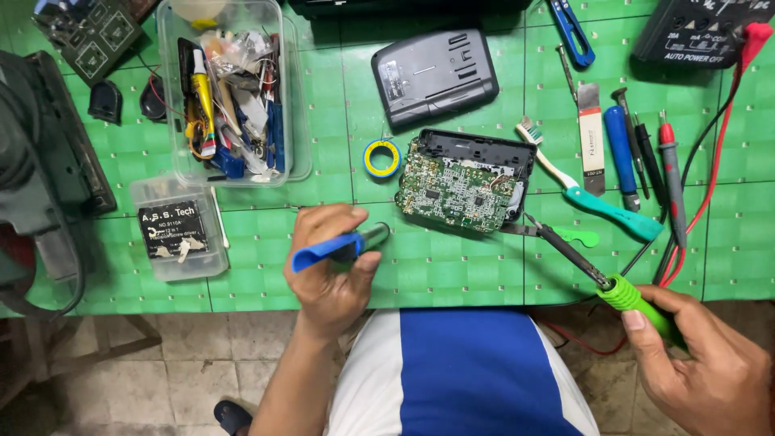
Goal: Repairing a circuit board using a soldering iron, multimeter, and cleaning tools
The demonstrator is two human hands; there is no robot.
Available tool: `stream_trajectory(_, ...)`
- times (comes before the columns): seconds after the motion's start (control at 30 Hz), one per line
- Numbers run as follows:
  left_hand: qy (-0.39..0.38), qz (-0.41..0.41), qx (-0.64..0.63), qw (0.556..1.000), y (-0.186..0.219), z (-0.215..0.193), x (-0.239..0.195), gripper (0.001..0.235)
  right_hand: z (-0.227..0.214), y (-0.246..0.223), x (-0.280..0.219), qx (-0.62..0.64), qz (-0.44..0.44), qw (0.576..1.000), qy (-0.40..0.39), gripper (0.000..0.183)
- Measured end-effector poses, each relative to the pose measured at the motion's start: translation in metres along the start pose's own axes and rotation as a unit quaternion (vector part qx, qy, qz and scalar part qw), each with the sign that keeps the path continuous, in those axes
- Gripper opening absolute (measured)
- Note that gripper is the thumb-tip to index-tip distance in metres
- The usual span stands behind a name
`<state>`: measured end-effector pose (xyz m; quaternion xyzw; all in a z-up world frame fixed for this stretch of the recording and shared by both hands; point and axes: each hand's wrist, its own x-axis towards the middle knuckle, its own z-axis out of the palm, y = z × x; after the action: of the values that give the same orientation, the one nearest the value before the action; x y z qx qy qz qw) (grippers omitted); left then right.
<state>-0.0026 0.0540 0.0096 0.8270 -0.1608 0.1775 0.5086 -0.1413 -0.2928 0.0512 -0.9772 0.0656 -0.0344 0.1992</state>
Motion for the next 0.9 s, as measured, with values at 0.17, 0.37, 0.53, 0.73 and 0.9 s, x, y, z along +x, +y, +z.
stream_trajectory(0.17,-0.015,-0.051,-0.100,0.994,-0.003,-0.016,-0.006,0.034,-0.003,-0.001,0.002,0.016,-0.018,1.000,-0.017,0.021)
stream_trajectory(0.37,0.040,-0.081,-0.272,0.958,-0.001,-0.010,-0.010,0.036,-0.006,-0.014,0.011,0.007,-0.086,0.996,0.007,0.012)
stream_trajectory(0.53,0.028,-0.094,-0.359,0.928,-0.003,0.003,0.009,0.036,-0.004,-0.011,0.005,-0.009,-0.094,0.996,0.004,0.011)
stream_trajectory(0.73,-0.008,-0.107,-0.382,0.918,-0.003,0.020,0.032,0.040,0.000,-0.006,-0.008,-0.046,-0.039,0.998,0.017,0.017)
stream_trajectory(0.9,-0.054,-0.127,-0.443,0.886,-0.005,0.032,0.047,0.034,0.000,-0.010,-0.008,-0.042,-0.054,0.997,0.019,0.014)
